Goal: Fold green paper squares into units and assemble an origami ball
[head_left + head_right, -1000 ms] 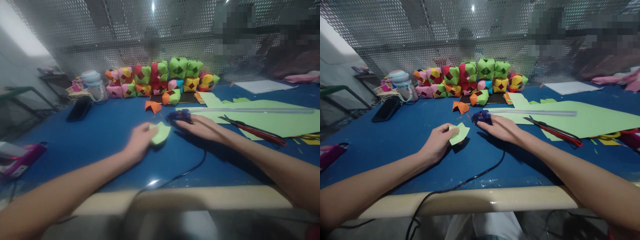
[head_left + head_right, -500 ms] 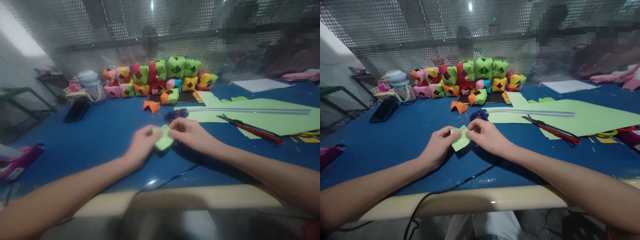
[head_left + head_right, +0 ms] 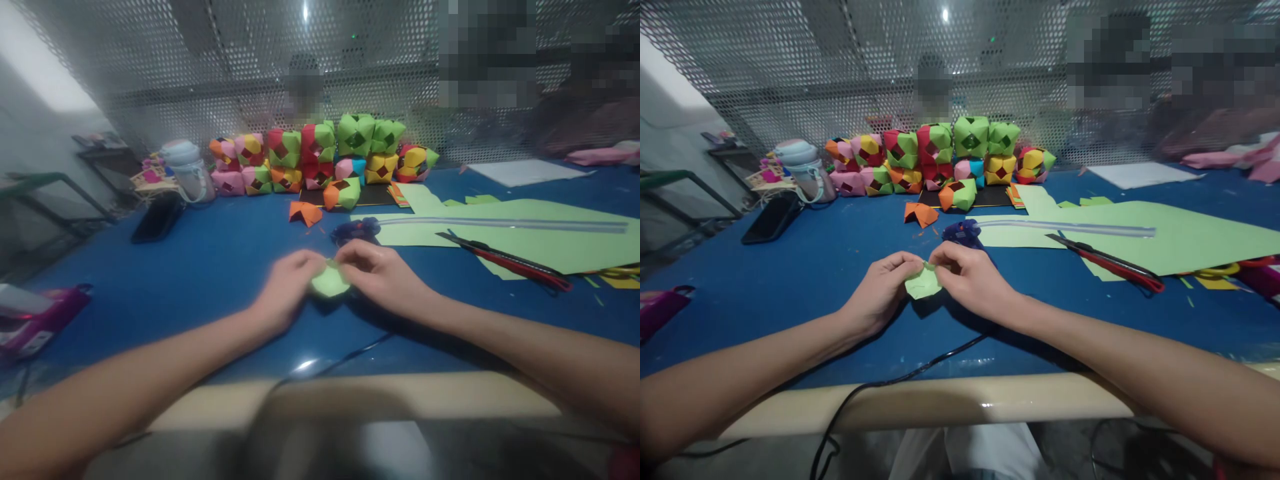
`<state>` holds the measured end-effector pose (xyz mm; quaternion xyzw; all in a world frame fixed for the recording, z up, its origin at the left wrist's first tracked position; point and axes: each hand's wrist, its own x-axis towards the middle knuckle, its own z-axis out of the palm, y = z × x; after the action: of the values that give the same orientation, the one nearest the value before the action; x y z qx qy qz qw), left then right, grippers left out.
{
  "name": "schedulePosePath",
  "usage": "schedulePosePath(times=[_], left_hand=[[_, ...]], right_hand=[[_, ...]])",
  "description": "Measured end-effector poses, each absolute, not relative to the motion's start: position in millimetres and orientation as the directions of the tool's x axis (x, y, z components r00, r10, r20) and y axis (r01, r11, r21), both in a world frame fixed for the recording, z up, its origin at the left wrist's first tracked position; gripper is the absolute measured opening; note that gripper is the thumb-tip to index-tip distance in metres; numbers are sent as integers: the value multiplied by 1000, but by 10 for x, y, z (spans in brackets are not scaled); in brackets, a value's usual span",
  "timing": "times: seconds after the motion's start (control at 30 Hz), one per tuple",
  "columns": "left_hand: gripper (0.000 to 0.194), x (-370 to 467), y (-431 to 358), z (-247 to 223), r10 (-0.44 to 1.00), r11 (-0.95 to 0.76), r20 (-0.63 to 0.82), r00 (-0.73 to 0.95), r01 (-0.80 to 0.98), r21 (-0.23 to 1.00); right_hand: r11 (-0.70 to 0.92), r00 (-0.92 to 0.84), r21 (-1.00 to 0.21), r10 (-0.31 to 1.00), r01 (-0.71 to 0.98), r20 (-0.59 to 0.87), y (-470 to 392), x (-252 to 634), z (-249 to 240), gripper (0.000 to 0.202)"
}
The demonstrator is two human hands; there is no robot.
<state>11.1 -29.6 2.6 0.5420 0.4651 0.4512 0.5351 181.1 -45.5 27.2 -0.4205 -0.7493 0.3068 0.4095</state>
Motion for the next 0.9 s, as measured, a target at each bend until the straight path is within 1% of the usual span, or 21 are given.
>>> schedulePosePath(times=[0.13, 0.23, 0.3, 0.33, 0.4, 0.5, 0.6, 0.67, 0.73, 0.83, 0.9], left_hand=[[11, 150, -318, 68, 977, 100, -86, 197, -65, 993], [11, 165, -330, 105, 969, 138, -113, 220, -105, 985], [14, 158, -326, 116, 963, 143, -117, 242, -93, 985], [16, 150, -320, 117, 960, 136, -113, 257, -72, 988], [18, 128, -304, 112, 957, 99, -92, 274, -10, 995], [16, 97, -284, 106, 965, 20, -36, 261, 65, 998], [16, 81, -291, 113, 973, -48, 15, 229, 137, 989], [16, 81, -312, 124, 977, -92, 48, 210, 206, 974], [17, 86, -341, 137, 975, -140, 84, 207, 271, 952], [18, 98, -379, 158, 965, -200, 127, 228, 333, 921], [18, 104, -394, 170, 960, -220, 138, 245, 346, 912]], right_hand=[[594, -350, -679, 804, 431, 481, -410, 1848, 210, 14], [700, -400, -574, 714, 424, 575, -382, 1877, 161, 17], [730, -415, -545, 684, 413, 601, -377, 1885, 145, 18], [724, -410, -555, 690, 410, 597, -379, 1884, 144, 18], [660, -380, -633, 751, 404, 540, -388, 1875, 156, 17], [468, -316, -809, 875, 357, 367, -404, 1859, 199, 12], [321, -290, -900, 928, 296, 235, -409, 1855, 248, 13], [281, -289, -915, 937, 290, 196, -409, 1857, 274, 15], [284, -295, -903, 937, 324, 189, -412, 1858, 286, 17], [344, -325, -851, 920, 397, 220, -426, 1853, 279, 19], [403, -342, -807, 901, 431, 267, -443, 1846, 266, 20]])
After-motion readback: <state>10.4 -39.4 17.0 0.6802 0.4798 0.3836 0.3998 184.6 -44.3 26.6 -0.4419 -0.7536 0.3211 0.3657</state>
